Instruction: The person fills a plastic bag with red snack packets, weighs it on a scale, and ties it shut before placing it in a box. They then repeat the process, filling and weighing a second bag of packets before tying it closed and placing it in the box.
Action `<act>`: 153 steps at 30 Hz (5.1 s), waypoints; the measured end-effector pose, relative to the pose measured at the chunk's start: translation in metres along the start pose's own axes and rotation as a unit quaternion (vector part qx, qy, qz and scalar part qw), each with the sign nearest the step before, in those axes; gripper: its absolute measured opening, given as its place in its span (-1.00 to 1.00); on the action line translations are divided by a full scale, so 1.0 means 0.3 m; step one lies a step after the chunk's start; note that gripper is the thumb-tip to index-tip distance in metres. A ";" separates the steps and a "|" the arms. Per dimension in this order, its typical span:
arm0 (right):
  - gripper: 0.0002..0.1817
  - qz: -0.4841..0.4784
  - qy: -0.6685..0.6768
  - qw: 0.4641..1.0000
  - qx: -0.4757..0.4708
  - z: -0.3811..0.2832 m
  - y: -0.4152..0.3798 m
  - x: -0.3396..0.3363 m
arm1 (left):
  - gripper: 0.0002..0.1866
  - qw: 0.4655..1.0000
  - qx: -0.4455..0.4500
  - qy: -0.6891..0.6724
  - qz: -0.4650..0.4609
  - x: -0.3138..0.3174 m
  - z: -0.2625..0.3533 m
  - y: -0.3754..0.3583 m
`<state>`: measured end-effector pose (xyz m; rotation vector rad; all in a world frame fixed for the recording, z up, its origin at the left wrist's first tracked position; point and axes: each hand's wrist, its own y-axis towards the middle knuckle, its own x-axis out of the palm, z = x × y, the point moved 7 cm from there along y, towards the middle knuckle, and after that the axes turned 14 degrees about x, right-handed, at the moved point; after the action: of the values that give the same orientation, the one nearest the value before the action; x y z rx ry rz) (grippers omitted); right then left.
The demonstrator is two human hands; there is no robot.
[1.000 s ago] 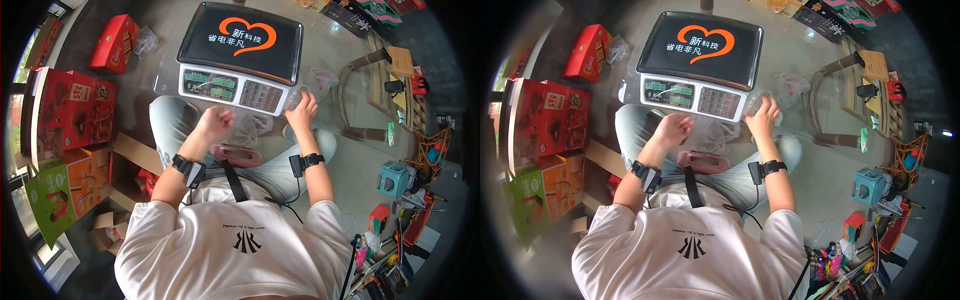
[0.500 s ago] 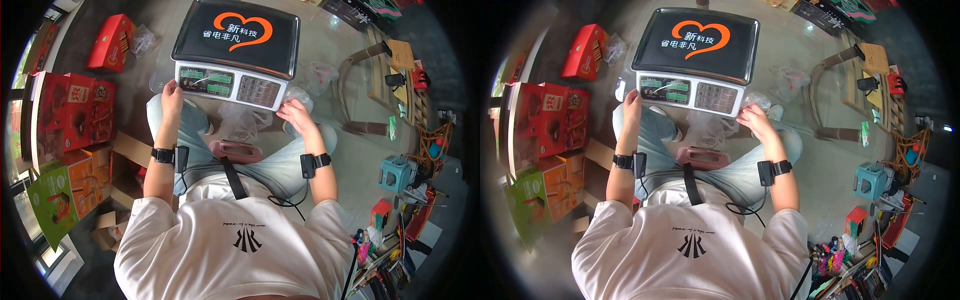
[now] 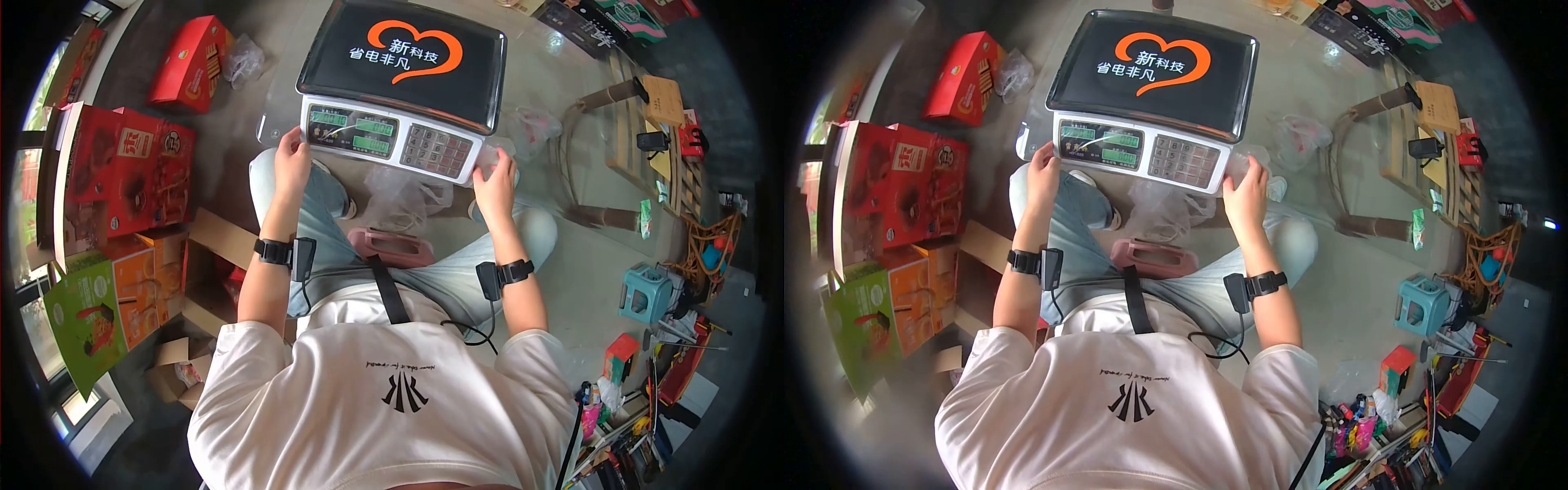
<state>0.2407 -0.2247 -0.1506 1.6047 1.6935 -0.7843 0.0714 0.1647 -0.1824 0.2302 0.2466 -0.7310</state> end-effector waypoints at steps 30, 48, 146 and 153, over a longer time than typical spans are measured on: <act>0.00 -0.025 0.252 0.963 0.088 -0.081 0.020 0.133 | -0.64 0.998 -0.019 -0.066 0.000 0.035 0.014 -0.061; -0.03 -0.032 0.277 0.958 0.064 -0.050 0.032 0.155 | -0.65 0.984 -0.087 -0.143 -0.067 0.017 0.008 -0.058; -0.65 -0.082 0.252 0.953 -0.146 -0.387 -0.373 0.004 | -0.73 0.860 -0.256 0.314 -0.311 -1.054 0.070 -0.531; -0.08 -0.419 -0.156 0.753 -0.483 -0.831 -0.998 0.451 | -0.69 0.831 -0.199 0.372 -0.363 -1.008 0.139 -0.475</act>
<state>-0.0768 0.0361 -0.1165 -0.0394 2.0077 -0.3564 -0.2370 0.2396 -0.0694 -0.0027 1.2752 -1.3005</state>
